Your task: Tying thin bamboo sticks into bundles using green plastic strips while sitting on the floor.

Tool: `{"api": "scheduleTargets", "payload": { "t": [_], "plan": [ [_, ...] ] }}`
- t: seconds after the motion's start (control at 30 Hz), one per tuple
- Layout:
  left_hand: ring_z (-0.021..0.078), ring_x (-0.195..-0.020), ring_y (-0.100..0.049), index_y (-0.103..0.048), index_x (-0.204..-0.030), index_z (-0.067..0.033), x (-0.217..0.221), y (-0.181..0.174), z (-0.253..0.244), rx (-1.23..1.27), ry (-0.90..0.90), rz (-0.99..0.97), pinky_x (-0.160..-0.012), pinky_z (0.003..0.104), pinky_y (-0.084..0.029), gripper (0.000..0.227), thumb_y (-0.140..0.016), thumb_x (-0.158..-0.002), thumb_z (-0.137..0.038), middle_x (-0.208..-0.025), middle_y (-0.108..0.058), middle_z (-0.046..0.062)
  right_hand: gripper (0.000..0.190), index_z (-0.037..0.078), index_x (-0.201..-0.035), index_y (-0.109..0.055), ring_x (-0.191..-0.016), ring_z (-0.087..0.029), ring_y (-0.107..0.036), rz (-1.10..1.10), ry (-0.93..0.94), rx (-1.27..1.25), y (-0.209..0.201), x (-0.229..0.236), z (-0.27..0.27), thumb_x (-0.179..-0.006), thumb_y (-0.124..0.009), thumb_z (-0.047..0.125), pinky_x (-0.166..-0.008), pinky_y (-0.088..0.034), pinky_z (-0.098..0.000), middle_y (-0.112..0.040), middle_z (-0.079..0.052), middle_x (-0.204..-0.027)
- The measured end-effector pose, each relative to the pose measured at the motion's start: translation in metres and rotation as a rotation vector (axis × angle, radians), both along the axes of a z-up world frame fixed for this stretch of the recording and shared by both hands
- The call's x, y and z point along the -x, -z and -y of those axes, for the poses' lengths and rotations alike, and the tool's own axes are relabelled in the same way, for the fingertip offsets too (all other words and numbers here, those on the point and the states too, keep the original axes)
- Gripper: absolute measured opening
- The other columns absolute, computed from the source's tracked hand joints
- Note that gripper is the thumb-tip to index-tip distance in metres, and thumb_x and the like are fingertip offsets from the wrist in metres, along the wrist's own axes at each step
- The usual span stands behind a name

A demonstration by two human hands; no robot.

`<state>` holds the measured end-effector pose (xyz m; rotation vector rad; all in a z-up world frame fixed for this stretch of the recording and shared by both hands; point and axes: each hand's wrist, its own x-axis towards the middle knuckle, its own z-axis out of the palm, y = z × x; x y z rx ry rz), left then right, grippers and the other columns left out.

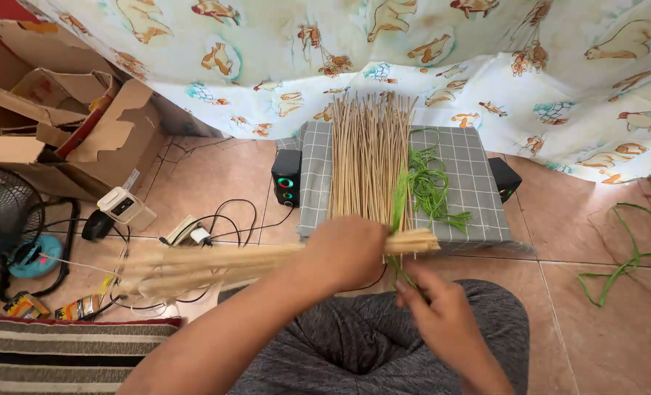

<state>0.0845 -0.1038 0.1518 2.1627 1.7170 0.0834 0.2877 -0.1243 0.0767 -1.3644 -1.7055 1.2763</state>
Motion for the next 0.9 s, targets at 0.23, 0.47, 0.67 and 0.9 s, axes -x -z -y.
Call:
{"api": "scheduleTargets", "payload": {
  "t": [0.23, 0.47, 0.67, 0.9],
  "plan": [
    [0.0226, -0.071, -0.067, -0.078, -0.088, -0.0189, -0.016, 0.047, -0.025, -0.186, 0.114, -0.452, -0.057, 0.041, -0.046, 0.015, -0.068, -0.092, -0.029, -0.082, -0.073, 0.005, 0.031, 0.032, -0.115, -0.071, -0.066, -0.022, -0.071, 0.775, -0.201, -0.675, -0.029, -0.036, -0.008, -0.085, -0.064, 0.031, -0.056, -0.056, -0.0415, -0.077, 0.009, -0.095],
    [0.0238, -0.052, -0.067, -0.075, -0.065, -0.0088, -0.022, -0.013, 0.022, -0.454, 0.318, -0.244, -0.047, 0.041, -0.055, 0.014, -0.074, -0.078, -0.004, -0.053, -0.064, 0.006, 0.01, 0.015, -0.089, -0.083, -0.065, -0.025, -0.067, 0.171, -0.376, -0.554, -0.043, -0.021, -0.098, -0.086, -0.074, 0.019, -0.063, -0.053, -0.0426, -0.074, -0.009, -0.073],
    [0.0279, -0.055, -0.069, -0.076, -0.075, -0.007, 0.004, -0.001, 0.003, -0.332, 0.092, -0.221, -0.047, 0.041, -0.054, 0.017, -0.076, -0.077, -0.023, -0.069, -0.071, 0.012, 0.02, 0.009, -0.09, -0.083, -0.06, -0.013, -0.064, 0.217, -0.429, -0.105, -0.014, 0.005, -0.023, -0.084, -0.065, 0.014, -0.058, -0.051, -0.0285, -0.081, -0.001, -0.072],
    [0.0207, -0.057, -0.066, -0.074, -0.08, -0.0135, -0.023, 0.025, 0.007, -0.193, 0.317, -0.437, -0.046, 0.037, -0.049, 0.022, -0.064, -0.097, -0.023, -0.071, -0.072, 0.006, 0.018, 0.015, -0.096, -0.078, -0.057, -0.018, -0.067, 0.411, -0.315, -0.497, -0.066, -0.029, -0.051, -0.083, -0.066, 0.02, -0.053, -0.05, -0.034, -0.08, 0.002, -0.077]
  ]
}}
